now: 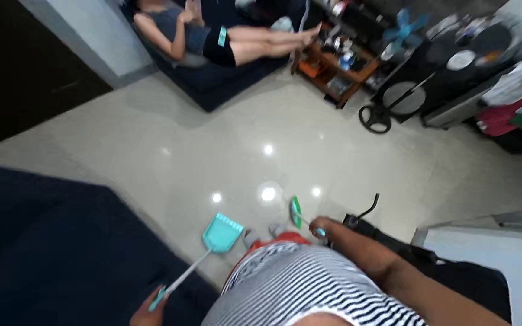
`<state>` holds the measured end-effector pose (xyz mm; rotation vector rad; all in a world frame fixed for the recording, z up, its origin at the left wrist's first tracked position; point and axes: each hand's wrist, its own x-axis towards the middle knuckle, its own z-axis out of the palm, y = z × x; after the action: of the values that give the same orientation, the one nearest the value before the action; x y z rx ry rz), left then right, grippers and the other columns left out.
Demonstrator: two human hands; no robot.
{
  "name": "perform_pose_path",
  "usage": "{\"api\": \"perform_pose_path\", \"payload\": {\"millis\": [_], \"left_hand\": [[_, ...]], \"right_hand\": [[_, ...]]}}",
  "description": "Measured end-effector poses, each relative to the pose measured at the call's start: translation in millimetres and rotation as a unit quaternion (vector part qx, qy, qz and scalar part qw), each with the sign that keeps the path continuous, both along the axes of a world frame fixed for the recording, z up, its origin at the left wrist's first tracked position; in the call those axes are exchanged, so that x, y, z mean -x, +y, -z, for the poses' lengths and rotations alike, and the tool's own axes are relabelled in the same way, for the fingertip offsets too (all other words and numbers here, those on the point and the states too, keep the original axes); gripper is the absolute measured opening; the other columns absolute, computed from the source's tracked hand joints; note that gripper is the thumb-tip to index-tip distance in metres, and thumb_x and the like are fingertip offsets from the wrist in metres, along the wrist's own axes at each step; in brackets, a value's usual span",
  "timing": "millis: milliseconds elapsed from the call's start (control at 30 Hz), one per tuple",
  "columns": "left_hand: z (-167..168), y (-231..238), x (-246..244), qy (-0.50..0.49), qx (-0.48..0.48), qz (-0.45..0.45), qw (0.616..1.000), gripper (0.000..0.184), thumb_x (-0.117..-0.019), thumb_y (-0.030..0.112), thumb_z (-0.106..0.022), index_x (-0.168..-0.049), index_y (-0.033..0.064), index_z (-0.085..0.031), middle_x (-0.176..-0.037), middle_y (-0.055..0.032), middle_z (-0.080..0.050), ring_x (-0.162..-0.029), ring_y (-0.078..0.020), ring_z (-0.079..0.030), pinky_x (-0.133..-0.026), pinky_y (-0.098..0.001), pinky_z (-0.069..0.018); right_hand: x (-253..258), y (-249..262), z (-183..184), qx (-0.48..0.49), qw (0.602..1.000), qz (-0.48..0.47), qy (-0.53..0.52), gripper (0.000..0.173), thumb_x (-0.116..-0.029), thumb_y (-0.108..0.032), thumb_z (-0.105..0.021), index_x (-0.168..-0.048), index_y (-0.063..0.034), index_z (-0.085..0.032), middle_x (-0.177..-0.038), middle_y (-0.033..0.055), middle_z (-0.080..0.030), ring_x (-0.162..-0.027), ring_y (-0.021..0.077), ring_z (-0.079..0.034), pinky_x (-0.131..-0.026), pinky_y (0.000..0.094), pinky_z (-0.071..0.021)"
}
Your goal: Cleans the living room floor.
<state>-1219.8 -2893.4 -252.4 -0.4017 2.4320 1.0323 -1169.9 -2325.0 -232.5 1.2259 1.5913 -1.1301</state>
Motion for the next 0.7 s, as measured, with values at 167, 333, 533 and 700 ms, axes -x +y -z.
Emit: {"api": "perform_pose_path", "payload": {"millis": [167,333,533,700], "left_hand": [[-12.7,7.7,19.2,-0.006,0.008,-0.027,1.0,0.038,-0.0985,0.007,-0.065,-0.135,-0.0035,-0.062,-0.134,-0.0267,-0.062,-0.128,-0.0382,-0.059,-0.111,-0.0538,-0.0432],[-21.8,16.2,27.5,-0.031,0.009,-0.034,0.999,0.038,-0.0997,0.007,-0.064,-0.136,-0.0046,-0.061,-0.135,-0.0265,-0.062,-0.129,-0.0361,-0.059,-0.112,-0.0506,-0.0427],[-24.1,14.8,41.3,-0.052,0.013,-0.046,0.998,0.037,-0.1002,0.006,-0.063,-0.136,-0.003,-0.061,-0.136,-0.0259,-0.061,-0.129,-0.0356,-0.058,-0.112,-0.051,-0.0426],[-25.9,19.0,48.5,-0.068,0.031,-0.016,0.997,0.038,-0.0999,0.008,-0.065,-0.136,-0.0025,-0.061,-0.136,-0.0257,-0.061,-0.13,-0.0364,-0.058,-0.112,-0.0521,-0.0424]], "right_hand": [[53.8,-61.2,2.2,0.047,0.998,-0.034,-0.013,0.016,-0.1004,-0.018,-0.056,-0.096,-0.0051,-0.063,-0.07,0.0,-0.057,-0.053,0.0096,-0.051,-0.052,0.0277,-0.0455],[45.4,-26.9,-5.9,0.071,0.997,0.042,0.002,0.016,-0.1036,-0.019,-0.051,-0.102,-0.0064,-0.062,-0.068,-0.0004,-0.058,-0.048,0.0083,-0.05,-0.045,0.0241,-0.0435],[-43.5,88.2,-61.0,-0.027,0.999,-0.015,0.013,0.032,-0.1013,-0.017,-0.059,-0.131,-0.0052,-0.061,-0.081,0.0045,-0.062,-0.054,0.0112,-0.05,-0.052,0.0301,-0.0465],[-45.4,112.7,-11.3,-0.169,0.979,-0.093,-0.061,0.036,-0.0953,-0.023,-0.069,-0.115,0.006,-0.067,-0.112,0.0263,-0.067,-0.101,0.0382,-0.066,-0.091,0.0582,-0.0502]]}}
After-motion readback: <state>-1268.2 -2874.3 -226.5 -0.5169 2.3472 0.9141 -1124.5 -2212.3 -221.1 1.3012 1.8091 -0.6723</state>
